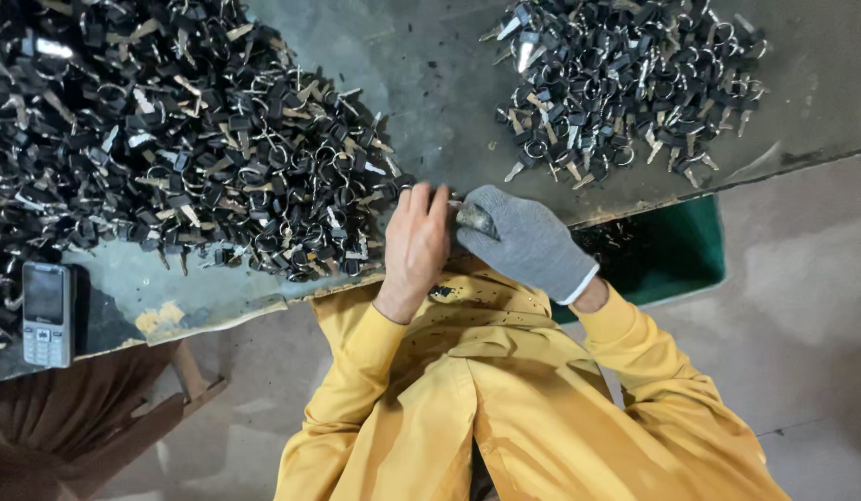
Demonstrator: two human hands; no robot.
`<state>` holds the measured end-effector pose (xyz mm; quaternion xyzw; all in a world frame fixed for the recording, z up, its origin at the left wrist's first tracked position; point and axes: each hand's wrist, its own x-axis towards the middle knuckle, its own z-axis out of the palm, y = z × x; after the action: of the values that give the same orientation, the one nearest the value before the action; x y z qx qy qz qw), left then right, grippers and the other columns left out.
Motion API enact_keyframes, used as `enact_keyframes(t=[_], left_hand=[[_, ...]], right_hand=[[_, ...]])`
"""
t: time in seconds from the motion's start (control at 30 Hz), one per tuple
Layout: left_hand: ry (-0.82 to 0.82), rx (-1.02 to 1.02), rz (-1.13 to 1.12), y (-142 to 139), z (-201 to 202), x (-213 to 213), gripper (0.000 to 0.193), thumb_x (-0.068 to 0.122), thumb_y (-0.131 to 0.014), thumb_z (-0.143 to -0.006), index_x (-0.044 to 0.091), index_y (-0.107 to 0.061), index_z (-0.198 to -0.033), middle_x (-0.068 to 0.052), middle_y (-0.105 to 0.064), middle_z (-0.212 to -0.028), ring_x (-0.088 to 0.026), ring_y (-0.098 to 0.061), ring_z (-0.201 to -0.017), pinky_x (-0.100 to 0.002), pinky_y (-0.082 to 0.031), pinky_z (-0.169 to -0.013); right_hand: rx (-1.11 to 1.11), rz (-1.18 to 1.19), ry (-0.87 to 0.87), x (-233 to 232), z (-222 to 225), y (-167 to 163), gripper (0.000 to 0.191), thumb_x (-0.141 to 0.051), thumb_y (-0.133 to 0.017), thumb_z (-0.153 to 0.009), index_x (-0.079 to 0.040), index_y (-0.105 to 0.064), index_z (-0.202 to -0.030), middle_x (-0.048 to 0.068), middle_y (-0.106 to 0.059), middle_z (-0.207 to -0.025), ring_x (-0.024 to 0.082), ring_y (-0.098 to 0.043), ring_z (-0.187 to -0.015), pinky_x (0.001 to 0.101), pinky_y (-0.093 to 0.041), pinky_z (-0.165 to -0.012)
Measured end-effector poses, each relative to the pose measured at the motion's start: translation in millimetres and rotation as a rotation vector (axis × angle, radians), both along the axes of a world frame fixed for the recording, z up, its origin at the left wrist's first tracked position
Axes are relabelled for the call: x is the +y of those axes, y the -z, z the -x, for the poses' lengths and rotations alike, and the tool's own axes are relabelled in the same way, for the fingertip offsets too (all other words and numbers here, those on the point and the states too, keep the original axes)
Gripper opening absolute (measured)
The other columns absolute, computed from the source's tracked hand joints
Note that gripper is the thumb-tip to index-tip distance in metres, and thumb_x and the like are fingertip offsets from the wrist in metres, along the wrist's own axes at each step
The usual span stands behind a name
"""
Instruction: The person picks keys one at a time from a large pile on the workbench and sorts them into separate piles by type, occasionally gathering and repositioning the piles with a gloved hand. A mobile phone rests on the bench beside the work area.
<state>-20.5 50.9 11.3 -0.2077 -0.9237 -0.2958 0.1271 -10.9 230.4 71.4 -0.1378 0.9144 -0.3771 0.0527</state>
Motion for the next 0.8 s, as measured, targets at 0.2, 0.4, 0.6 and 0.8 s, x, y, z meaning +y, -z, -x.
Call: enact_keyframes(t=[0.2,0.4,0.6,0.8], left_hand=[[-0.044,-0.166,-0.164,7.0,-11.7,-11.3,0.022,0.009,-0.075,-0.091,0.002,-0.065,-0.108,-0.014,-0.062,-0.090,-0.036,-0.064,-0.084,-0.044,-0.052,-0.070],[-0.055,-0.180,-0.230,8.6,-15.2,-15.9,0.025,-0.001,-0.072,-0.084,0.001,-0.066,-0.109,-0.015,-0.063,-0.092,-0.038,-0.064,-0.085,-0.045,-0.052,-0.072],[-0.033,-0.228,-0.253,10.4,-14.2,-15.6,0.020,-0.002,-0.071,-0.086,0.003,-0.066,-0.104,-0.015,-0.063,-0.091,-0.038,-0.064,-0.084,-0.046,-0.052,-0.071],[-0.048,-0.213,-0.280,9.5,-12.0,-18.0,0.023,0.001,-0.074,-0.086,0.006,-0.065,-0.108,-0.015,-0.067,-0.094,-0.038,-0.067,-0.085,-0.044,-0.054,-0.073]], right_hand=[[0.008,-0.280,0.051,-11.0,-1.0,2.8,0.026,-0.032,-0.069,-0.097,-0.008,-0.060,-0.102,0.016,-0.070,-0.084,0.038,-0.070,-0.075,0.0493,-0.054,-0.061],[-0.012,-0.384,0.008,-16.7,6.8,7.4,0.029,-0.036,-0.066,-0.093,-0.009,-0.061,-0.101,0.016,-0.070,-0.078,0.039,-0.070,-0.067,0.0522,-0.053,-0.055],[-0.058,-0.523,-0.027,-29.1,10.9,11.1,0.026,-0.033,-0.062,-0.094,-0.010,-0.062,-0.105,0.016,-0.069,-0.073,0.038,-0.071,-0.062,0.0534,-0.053,-0.051],[-0.025,-0.533,-0.010,-27.1,14.5,9.3,0.031,-0.037,-0.064,-0.094,-0.007,-0.060,-0.101,0.016,-0.069,-0.073,0.038,-0.070,-0.060,0.0527,-0.053,-0.050]])
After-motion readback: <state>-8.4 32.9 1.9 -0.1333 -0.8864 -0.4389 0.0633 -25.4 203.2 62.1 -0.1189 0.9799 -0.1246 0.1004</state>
